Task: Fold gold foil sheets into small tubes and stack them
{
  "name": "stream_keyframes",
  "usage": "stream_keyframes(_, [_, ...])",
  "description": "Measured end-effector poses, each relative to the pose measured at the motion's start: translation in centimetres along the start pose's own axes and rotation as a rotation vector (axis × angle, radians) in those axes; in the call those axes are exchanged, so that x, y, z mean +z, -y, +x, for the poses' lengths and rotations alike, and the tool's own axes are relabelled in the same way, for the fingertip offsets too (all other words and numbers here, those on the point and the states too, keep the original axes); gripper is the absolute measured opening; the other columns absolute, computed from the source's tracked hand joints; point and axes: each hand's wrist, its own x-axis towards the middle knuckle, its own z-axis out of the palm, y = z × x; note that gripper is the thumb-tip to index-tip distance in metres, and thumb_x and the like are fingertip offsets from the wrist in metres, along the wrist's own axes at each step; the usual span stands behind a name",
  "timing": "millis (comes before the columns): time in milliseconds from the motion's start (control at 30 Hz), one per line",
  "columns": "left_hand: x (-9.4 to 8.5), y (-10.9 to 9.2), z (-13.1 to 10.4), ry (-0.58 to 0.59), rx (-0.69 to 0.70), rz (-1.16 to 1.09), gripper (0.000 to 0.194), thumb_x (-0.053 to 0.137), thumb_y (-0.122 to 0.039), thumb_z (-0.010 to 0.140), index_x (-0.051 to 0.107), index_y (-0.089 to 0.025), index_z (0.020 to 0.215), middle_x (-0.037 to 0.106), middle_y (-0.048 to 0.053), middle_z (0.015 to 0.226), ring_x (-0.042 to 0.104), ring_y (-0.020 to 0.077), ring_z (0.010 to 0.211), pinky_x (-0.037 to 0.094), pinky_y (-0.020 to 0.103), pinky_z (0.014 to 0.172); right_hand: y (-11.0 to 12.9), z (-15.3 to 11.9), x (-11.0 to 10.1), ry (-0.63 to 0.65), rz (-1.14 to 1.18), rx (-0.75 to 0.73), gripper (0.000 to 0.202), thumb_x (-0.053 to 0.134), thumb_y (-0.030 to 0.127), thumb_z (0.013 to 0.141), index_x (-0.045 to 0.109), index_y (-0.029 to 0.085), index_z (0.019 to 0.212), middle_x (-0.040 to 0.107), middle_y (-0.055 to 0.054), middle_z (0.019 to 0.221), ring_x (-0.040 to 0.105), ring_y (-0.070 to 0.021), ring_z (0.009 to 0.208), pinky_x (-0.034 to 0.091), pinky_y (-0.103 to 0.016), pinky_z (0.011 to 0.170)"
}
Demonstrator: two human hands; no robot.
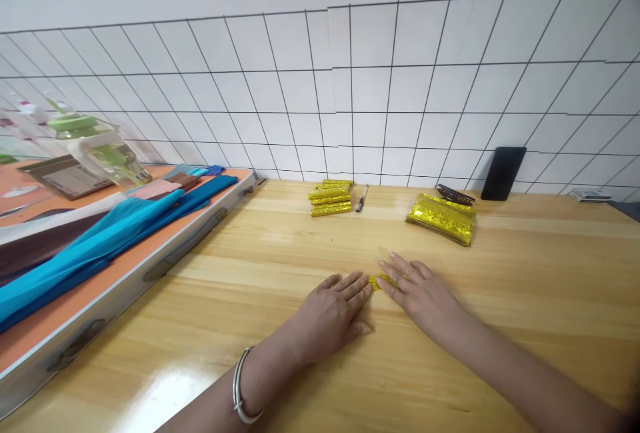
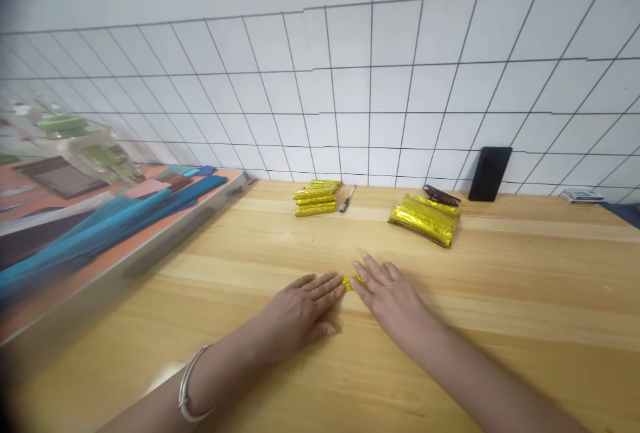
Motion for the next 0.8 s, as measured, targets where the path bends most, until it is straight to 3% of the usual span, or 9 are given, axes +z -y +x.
stream_keyframes(133, [0.2, 0.1, -0.1, -0.003, 0.001, 0.001, 0.063, 0.045, -0.048, 0.087, 0.024, -0.023, 0.141, 0.031, 0.006, 0.145, 0.027, 0.0222, 0.134, 0.022, 0.039, 0.108, 0.9, 0.1, 0.5, 0.014, -0.12, -0.003, 0.047, 0.048, 0.016, 0.082, 0.048, 0.014, 0.128, 0.034, -0.013, 0.143, 0.021, -0.0305, 0.134, 0.035, -0.049, 0.097])
stream_keyframes(367, [-0.1, 0.7, -0.3, 0.017, 0.022, -0.018, 0.057, 0.042, -0.046, 0.088, 0.028, -0.025, 0.14, 0.03, 0.003, 0.145, 0.029, 0.0198, 0.133, 0.023, 0.036, 0.108, 0.6, -0.4, 0.8, -0.007, -0.132, 0.03, 0.049, 0.048, 0.017, 0.081, 0.046, 0.017, 0.13, 0.037, -0.012, 0.142, 0.021, -0.0303, 0.134, 0.038, -0.047, 0.093])
stream_keyframes(667, [0.4, 0.5, -0.3, -0.065, 0.013, 0.003, 0.055, 0.045, -0.042, 0.088, 0.034, -0.022, 0.137, 0.037, 0.005, 0.142, 0.034, 0.0216, 0.131, 0.027, 0.036, 0.106, 1.5, 0.1, 1.3, -0.008, -0.17, -0.064, 0.051, 0.047, 0.017, 0.08, 0.043, 0.016, 0.131, 0.039, -0.012, 0.141, 0.02, -0.0285, 0.135, 0.035, -0.047, 0.096])
stream_keyframes(800, [0.5, 0.7, -0.5, -0.058, 0.031, -0.002, 0.054, 0.041, -0.046, 0.089, 0.034, -0.022, 0.137, 0.037, 0.005, 0.142, 0.033, 0.0214, 0.131, 0.027, 0.037, 0.106, 1.4, 0.2, 0.4, 0.018, -0.154, -0.093, 0.049, 0.049, 0.017, 0.08, 0.046, 0.015, 0.129, 0.042, -0.013, 0.138, 0.022, -0.0279, 0.134, 0.035, -0.046, 0.096])
